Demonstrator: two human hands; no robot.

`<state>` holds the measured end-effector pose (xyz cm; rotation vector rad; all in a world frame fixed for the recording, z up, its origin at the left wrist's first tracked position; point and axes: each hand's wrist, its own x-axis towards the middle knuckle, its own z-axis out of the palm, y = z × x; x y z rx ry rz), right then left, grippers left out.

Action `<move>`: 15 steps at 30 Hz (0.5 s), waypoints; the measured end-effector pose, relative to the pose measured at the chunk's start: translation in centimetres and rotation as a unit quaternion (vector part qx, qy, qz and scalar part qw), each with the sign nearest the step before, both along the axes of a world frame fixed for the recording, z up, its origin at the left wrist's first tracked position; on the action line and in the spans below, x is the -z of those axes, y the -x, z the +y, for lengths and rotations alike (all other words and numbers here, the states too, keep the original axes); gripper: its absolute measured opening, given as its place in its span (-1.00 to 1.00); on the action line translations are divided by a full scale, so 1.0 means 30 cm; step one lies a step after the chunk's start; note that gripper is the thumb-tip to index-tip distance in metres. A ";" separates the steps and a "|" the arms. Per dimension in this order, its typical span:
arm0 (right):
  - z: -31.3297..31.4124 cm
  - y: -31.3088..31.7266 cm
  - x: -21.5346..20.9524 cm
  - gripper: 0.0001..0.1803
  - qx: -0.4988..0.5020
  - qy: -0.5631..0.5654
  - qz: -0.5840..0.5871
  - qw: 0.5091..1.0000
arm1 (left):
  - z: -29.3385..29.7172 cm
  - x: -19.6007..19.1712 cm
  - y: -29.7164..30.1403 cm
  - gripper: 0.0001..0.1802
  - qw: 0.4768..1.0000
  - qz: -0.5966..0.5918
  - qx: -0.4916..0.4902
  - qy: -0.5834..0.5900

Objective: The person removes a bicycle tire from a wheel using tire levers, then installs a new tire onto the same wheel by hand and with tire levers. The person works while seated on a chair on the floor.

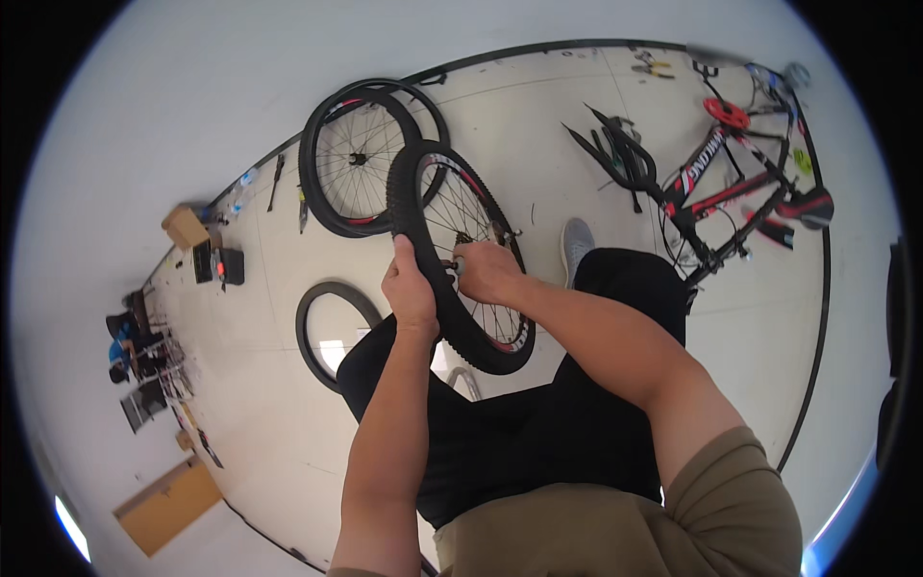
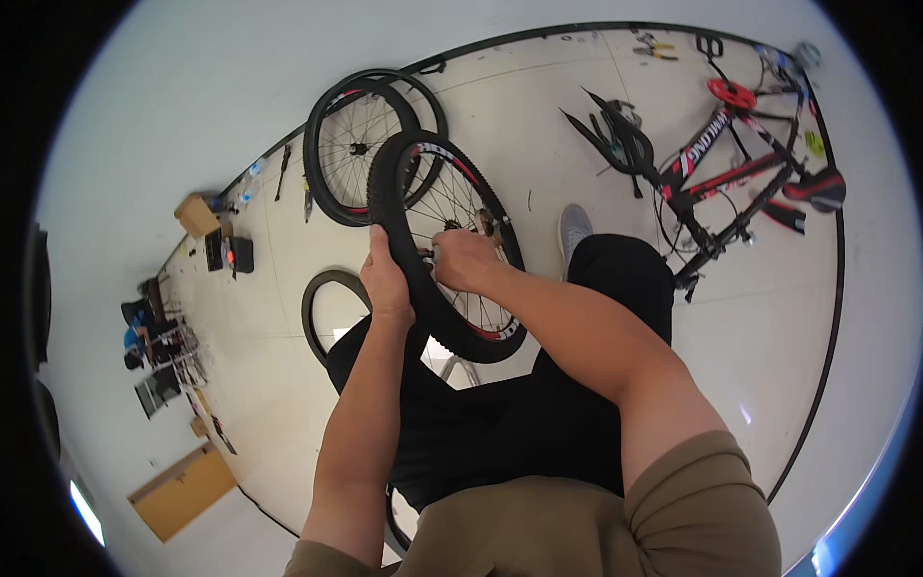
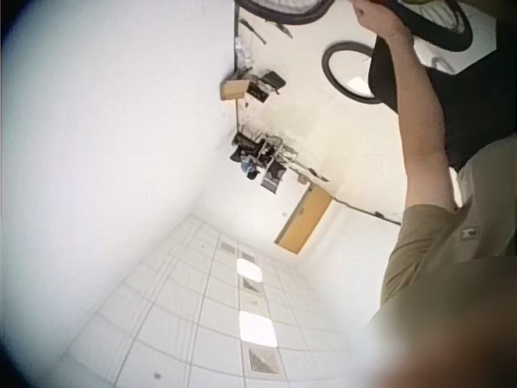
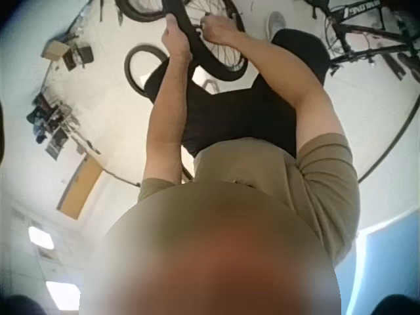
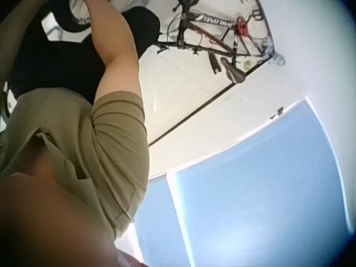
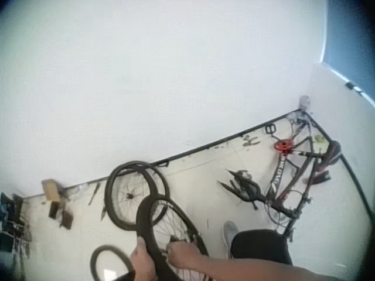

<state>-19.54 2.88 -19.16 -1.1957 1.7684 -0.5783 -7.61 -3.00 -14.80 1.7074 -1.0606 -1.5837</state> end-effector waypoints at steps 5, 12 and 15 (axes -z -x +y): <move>0.003 -0.010 0.025 -0.68 0.016 0.033 -0.007 0.999 | 0.025 -0.017 0.011 -0.39 1.000 -0.008 0.005 0.010; -0.017 0.006 0.027 -0.64 0.000 0.044 0.031 0.999 | 0.030 -0.013 0.004 -0.33 1.000 -0.012 0.022 -0.007; -0.019 0.036 -0.026 -0.55 -0.034 0.022 0.044 0.998 | 0.038 -0.020 0.004 -0.34 1.000 -0.007 0.023 -0.002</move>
